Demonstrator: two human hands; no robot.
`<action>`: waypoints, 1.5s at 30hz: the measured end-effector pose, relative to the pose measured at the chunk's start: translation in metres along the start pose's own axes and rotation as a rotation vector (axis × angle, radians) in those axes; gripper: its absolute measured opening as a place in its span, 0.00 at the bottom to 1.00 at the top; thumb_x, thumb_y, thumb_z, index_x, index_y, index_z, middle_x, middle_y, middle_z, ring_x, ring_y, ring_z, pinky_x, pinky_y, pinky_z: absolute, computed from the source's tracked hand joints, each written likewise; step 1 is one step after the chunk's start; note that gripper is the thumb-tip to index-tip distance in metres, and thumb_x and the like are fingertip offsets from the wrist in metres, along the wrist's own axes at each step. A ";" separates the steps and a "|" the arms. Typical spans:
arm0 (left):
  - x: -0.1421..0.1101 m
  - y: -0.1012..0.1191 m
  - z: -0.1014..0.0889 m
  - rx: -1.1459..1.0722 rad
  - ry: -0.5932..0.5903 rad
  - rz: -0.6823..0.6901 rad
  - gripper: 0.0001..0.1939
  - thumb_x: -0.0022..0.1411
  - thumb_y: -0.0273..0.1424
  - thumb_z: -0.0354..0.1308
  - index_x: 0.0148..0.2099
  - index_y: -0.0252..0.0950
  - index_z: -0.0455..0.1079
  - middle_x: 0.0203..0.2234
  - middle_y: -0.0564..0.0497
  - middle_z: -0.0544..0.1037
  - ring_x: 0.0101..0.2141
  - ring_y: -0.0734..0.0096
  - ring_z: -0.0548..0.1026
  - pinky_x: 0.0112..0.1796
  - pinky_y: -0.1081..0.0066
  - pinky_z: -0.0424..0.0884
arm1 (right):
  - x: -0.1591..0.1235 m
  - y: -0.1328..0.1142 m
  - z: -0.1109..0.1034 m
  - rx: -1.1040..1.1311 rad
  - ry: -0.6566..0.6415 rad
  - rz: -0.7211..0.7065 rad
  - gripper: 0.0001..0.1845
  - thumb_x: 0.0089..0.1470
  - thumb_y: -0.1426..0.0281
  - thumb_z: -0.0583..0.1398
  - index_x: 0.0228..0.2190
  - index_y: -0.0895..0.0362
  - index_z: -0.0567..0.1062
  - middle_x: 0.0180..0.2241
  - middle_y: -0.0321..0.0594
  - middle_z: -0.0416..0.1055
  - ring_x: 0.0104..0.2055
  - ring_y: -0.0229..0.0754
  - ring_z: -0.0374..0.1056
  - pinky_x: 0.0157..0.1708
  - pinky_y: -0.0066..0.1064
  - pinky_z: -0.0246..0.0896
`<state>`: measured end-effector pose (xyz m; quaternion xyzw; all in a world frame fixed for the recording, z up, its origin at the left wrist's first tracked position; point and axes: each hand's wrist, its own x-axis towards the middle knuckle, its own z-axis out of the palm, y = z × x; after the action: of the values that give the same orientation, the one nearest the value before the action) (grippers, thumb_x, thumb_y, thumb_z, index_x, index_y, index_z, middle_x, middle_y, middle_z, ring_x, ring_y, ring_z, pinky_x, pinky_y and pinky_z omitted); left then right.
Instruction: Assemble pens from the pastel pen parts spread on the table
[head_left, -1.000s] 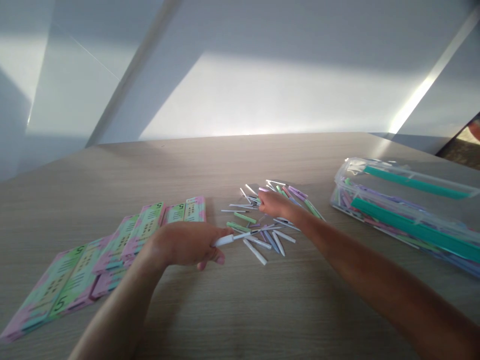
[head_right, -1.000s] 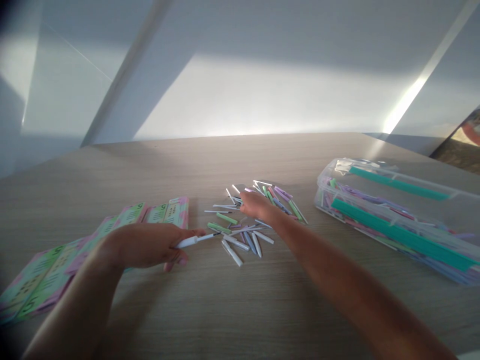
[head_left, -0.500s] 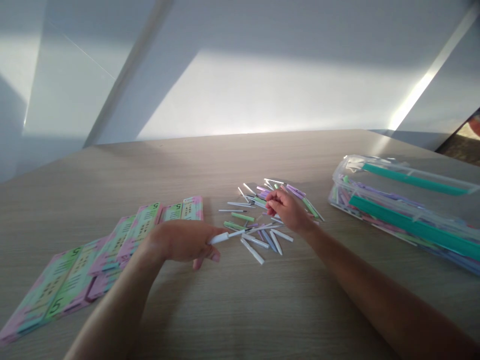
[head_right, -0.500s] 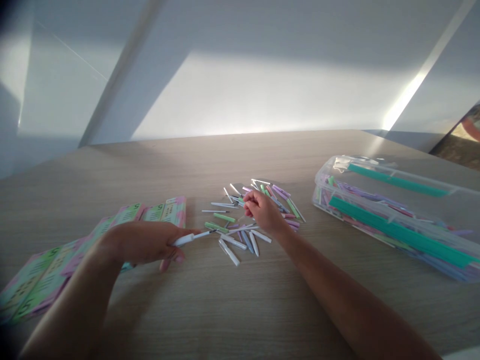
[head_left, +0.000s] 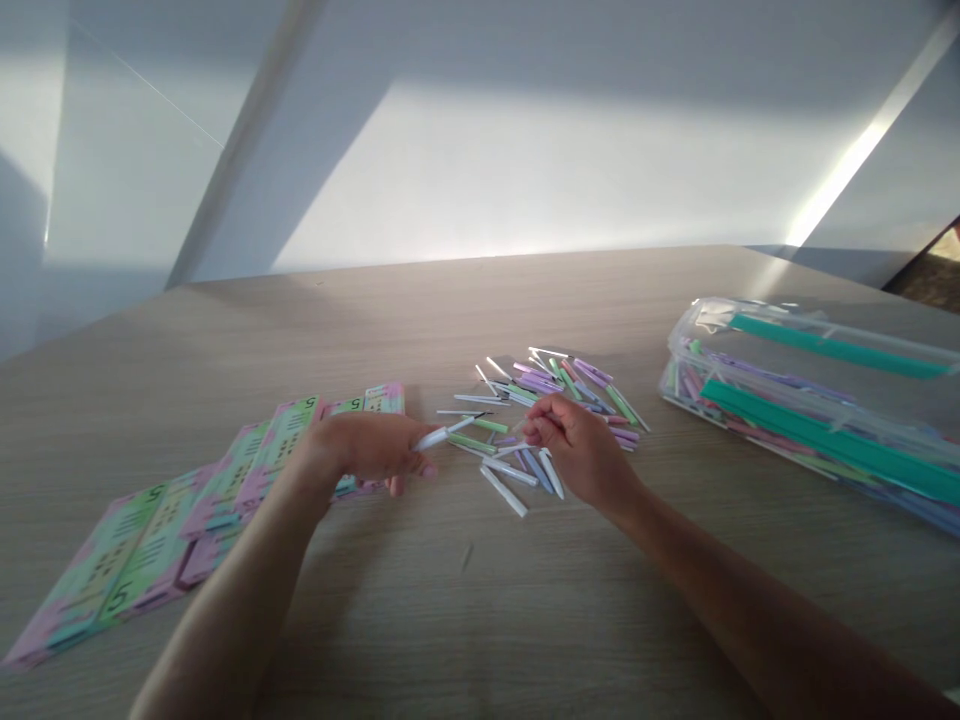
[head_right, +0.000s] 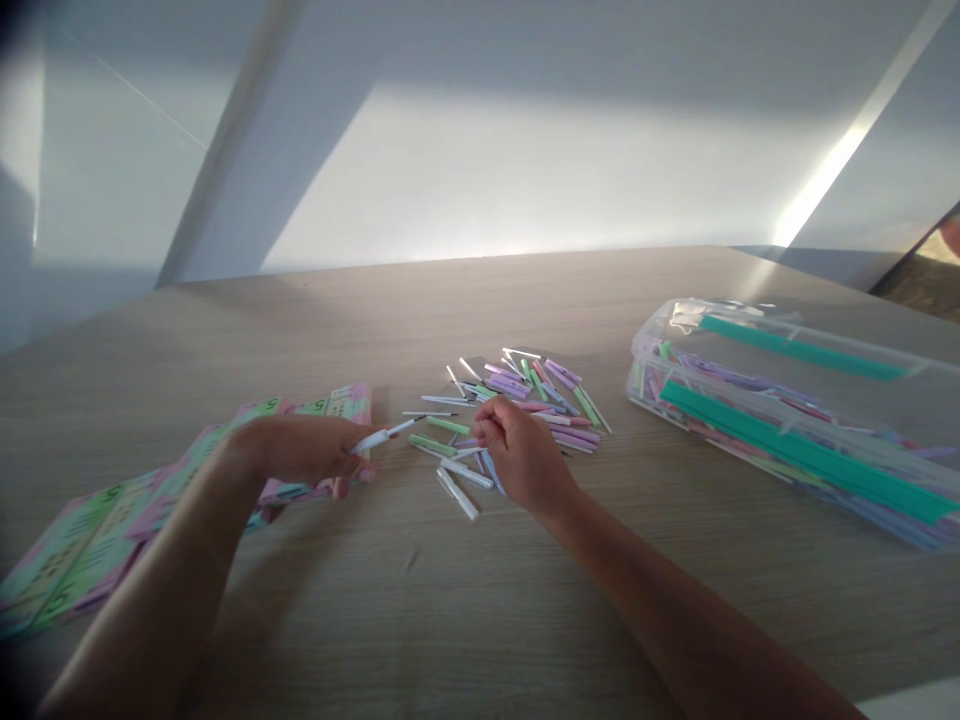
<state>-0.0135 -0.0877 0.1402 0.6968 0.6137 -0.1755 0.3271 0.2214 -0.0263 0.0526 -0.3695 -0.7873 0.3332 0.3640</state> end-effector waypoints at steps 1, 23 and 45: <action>0.004 -0.003 0.000 -0.004 -0.013 0.010 0.12 0.60 0.33 0.48 0.42 0.34 0.68 0.25 0.47 0.79 0.25 0.69 0.74 0.25 0.73 0.67 | -0.003 0.001 0.000 -0.063 0.007 -0.015 0.06 0.57 0.72 0.51 0.33 0.56 0.68 0.28 0.36 0.73 0.31 0.38 0.69 0.32 0.29 0.59; 0.003 -0.005 0.003 -0.065 -0.113 0.126 0.15 0.59 0.33 0.50 0.46 0.33 0.67 0.25 0.48 0.80 0.31 0.65 0.76 0.32 0.71 0.69 | -0.068 -0.044 0.120 -0.509 -0.590 -0.926 0.06 0.57 0.70 0.53 0.32 0.57 0.69 0.31 0.38 0.67 0.34 0.41 0.62 0.32 0.33 0.60; 0.008 0.002 0.009 -0.077 -0.124 0.191 0.17 0.55 0.23 0.50 0.48 0.36 0.65 0.19 0.56 0.78 0.25 0.68 0.76 0.32 0.69 0.71 | -0.040 -0.036 0.118 -0.596 -0.523 -0.681 0.14 0.50 0.73 0.54 0.40 0.63 0.69 0.32 0.47 0.73 0.25 0.42 0.69 0.18 0.30 0.61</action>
<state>-0.0086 -0.0880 0.1295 0.7269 0.5293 -0.1625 0.4063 0.1308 -0.1080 0.0079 -0.0846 -0.9882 0.0385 0.1220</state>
